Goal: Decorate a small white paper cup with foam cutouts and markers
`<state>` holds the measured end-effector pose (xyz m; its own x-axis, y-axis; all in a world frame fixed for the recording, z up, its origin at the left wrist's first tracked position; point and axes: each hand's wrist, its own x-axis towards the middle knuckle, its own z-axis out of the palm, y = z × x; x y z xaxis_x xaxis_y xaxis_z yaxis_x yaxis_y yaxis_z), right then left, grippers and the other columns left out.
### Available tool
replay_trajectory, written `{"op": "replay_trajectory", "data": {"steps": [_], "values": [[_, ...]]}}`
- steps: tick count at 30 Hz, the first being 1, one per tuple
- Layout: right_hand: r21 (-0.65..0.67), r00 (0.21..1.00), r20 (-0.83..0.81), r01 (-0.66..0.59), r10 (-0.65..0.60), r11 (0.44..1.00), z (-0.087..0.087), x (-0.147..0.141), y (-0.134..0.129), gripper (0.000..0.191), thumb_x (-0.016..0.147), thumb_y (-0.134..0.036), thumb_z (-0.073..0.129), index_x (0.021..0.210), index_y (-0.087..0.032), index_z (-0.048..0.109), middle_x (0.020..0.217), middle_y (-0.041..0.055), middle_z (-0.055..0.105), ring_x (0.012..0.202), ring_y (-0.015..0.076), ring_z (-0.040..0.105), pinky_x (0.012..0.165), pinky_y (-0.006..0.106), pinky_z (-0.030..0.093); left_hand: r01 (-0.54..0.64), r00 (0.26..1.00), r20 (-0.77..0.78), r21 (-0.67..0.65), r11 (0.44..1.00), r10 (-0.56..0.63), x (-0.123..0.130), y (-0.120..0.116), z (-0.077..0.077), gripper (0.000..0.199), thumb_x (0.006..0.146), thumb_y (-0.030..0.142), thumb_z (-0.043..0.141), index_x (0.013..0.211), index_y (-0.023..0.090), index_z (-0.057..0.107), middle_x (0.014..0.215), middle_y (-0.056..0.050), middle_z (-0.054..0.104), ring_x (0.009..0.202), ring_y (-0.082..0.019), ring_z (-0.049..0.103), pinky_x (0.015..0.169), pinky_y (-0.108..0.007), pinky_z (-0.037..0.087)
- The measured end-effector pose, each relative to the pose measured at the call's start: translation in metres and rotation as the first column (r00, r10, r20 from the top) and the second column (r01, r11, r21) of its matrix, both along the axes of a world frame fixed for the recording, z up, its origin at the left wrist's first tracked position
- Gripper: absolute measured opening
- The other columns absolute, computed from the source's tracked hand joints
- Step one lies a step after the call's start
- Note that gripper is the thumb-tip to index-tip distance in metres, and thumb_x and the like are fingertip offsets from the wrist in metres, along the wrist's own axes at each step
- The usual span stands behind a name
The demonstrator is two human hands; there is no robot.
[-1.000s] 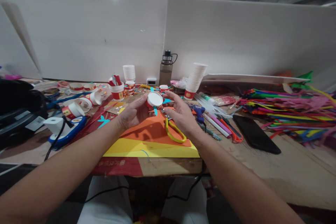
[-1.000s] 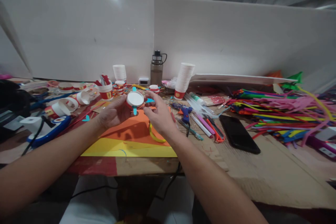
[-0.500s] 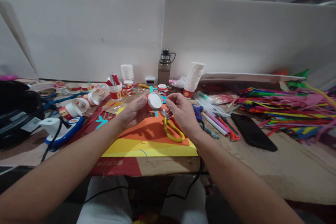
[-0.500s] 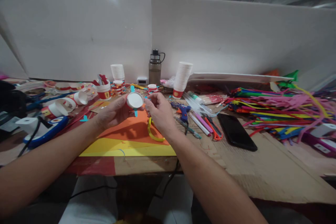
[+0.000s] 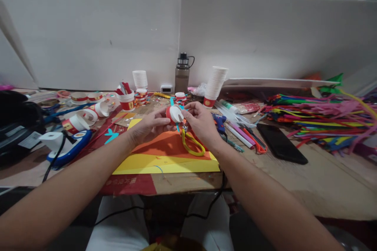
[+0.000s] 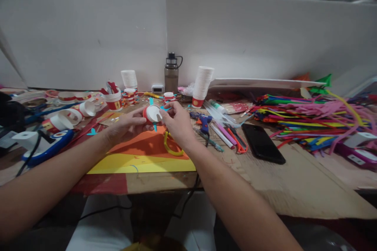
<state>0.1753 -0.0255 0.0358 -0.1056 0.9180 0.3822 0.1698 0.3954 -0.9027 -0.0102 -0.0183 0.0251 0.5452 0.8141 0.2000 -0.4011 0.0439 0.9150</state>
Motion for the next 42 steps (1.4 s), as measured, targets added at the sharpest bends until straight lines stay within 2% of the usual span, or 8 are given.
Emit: {"op": "replay_trajectory", "data": {"steps": [5, 10, 15, 19, 23, 31, 42], "values": [[0.063, 0.998, 0.065, 0.021, -0.025, 0.998, -0.0016, 0.0015, 0.0002, 0.018, 0.082, -0.035, 0.061, 0.092, -0.021, 0.054, 0.066, -0.0040, 0.058, 0.052, 0.0099, 0.055, 0.048, 0.022, 0.043, 0.014, 1.000, -0.015, -0.005, 1.000, -0.014, 0.0016, -0.0005, -0.0002, 0.038, 0.074, 0.019, 0.072, 0.111, 0.014, 0.067, 0.101, -0.010, 0.071, 0.083, -0.017, 0.067, 0.070, -0.023, 0.053], [0.118, 0.986, 0.148, 0.057, -0.074, 0.991, -0.0018, 0.0016, -0.0006, 0.017, 0.082, -0.030, 0.060, 0.096, -0.021, 0.057, 0.066, -0.0042, 0.058, 0.057, 0.0102, 0.054, 0.053, 0.022, 0.042, 0.016, 0.999, -0.045, -0.001, 1.000, -0.016, 0.0011, -0.0017, -0.0009, 0.050, 0.075, 0.021, 0.071, 0.123, 0.016, 0.059, 0.108, -0.012, 0.069, 0.087, -0.021, 0.069, 0.068, -0.025, 0.054], [0.128, 0.976, 0.193, 0.079, -0.102, 0.989, 0.0000, 0.0016, -0.0018, 0.014, 0.082, -0.030, 0.059, 0.092, -0.020, 0.060, 0.065, -0.0034, 0.057, 0.058, 0.0108, 0.052, 0.054, 0.023, 0.040, 0.000, 0.999, -0.052, -0.016, 1.000, -0.001, 0.0016, -0.0033, -0.0001, 0.056, 0.072, 0.019, 0.072, 0.125, 0.015, 0.056, 0.106, -0.013, 0.069, 0.083, -0.020, 0.070, 0.066, -0.025, 0.054], [0.221, 0.961, 0.230, 0.103, -0.154, 0.970, 0.0005, 0.0021, -0.0018, 0.010, 0.082, -0.026, 0.058, 0.087, -0.019, 0.064, 0.066, -0.0028, 0.058, 0.059, 0.0107, 0.051, 0.057, 0.024, 0.039, -0.002, 0.998, -0.057, -0.011, 1.000, 0.001, 0.0029, -0.0041, 0.0009, 0.055, 0.072, 0.018, 0.073, 0.124, 0.014, 0.058, 0.104, -0.012, 0.069, 0.079, -0.019, 0.069, 0.065, -0.025, 0.055], [0.318, 0.949, 0.249, 0.107, -0.192, 0.942, 0.0013, 0.0026, -0.0015, 0.007, 0.082, -0.021, 0.059, 0.084, -0.018, 0.065, 0.077, 0.0007, 0.064, 0.069, 0.0126, 0.056, 0.066, 0.026, 0.043, -0.007, 0.998, -0.056, 0.006, 1.000, 0.007, 0.0037, -0.0041, 0.0004, 0.054, 0.071, 0.019, 0.074, 0.123, 0.014, 0.060, 0.102, -0.012, 0.070, 0.078, -0.019, 0.070, 0.065, -0.025, 0.055], [0.299, 0.957, 0.226, 0.108, -0.181, 0.948, 0.0024, 0.0021, -0.0031, 0.007, 0.082, -0.020, 0.059, 0.082, -0.017, 0.065, 0.078, 0.0019, 0.068, 0.069, 0.0130, 0.059, 0.068, 0.027, 0.046, 0.004, 0.998, -0.063, 0.026, 1.000, -0.002, 0.0022, -0.0042, -0.0016, 0.054, 0.072, 0.021, 0.076, 0.123, 0.014, 0.060, 0.104, -0.013, 0.071, 0.088, -0.025, 0.072, 0.064, -0.023, 0.054], [0.294, 0.961, 0.209, 0.113, -0.179, 0.949, 0.0012, 0.0020, -0.0032, 0.008, 0.082, -0.022, 0.059, 0.082, -0.018, 0.066, 0.078, 0.0019, 0.069, 0.068, 0.0131, 0.059, 0.069, 0.028, 0.047, -0.019, 0.997, -0.069, 0.048, 0.999, 0.023, 0.0022, -0.0036, -0.0027, 0.052, 0.070, 0.024, 0.078, 0.119, 0.015, 0.062, 0.099, -0.012, 0.071, 0.082, -0.024, 0.072, 0.062, -0.023, 0.051]]}}
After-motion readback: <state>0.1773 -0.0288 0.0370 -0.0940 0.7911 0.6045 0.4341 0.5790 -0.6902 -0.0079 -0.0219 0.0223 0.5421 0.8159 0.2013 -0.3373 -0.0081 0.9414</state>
